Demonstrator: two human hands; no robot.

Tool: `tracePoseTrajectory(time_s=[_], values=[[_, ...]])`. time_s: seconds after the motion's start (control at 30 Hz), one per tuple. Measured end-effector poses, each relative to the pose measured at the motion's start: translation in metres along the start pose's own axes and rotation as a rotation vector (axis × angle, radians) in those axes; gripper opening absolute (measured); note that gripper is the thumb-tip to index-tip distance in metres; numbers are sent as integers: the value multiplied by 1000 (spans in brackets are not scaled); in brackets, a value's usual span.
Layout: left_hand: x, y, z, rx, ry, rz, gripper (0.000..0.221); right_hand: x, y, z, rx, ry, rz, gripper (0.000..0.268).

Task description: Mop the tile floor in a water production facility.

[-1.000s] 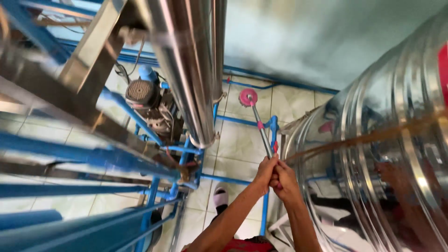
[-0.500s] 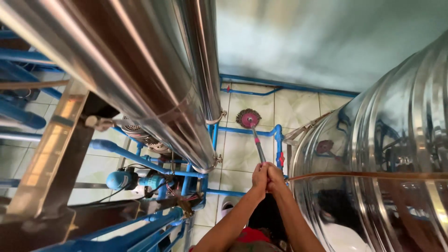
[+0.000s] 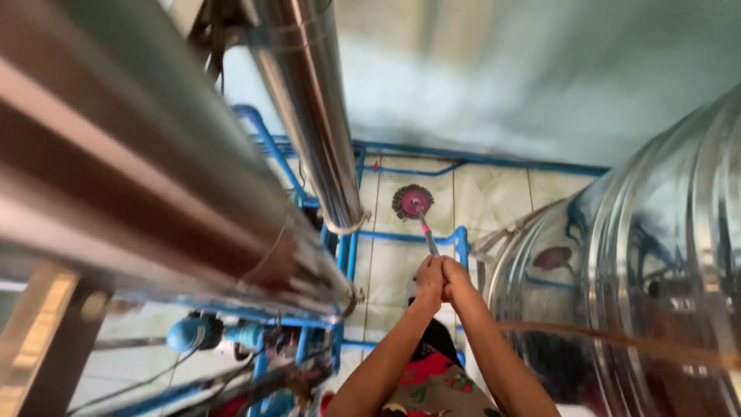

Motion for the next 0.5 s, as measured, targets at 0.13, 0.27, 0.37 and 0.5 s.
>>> tracePoseTrajectory(time_s=[0.13,0.27,0.37,0.5], values=[[-24,63,-14,-20,41,-54,42,-21,42,44,107,-11,-14,18],[-46,111,-26,-28,56,-41,45,-49,75,78,43,73,150,12],[-46,128,-24,-5,-51,3,44,-67,60,87,-14,-24,75,18],[-35,136,23,56,-183,118,40,-68,8,69,23,-147,-134,26]])
Point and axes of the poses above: each hand's wrist, its own y-axis towards the middle knuckle, its own x-axis out of the back of the hand, z = x × y, the point moved 5 cm from there along y, towards the middle knuckle
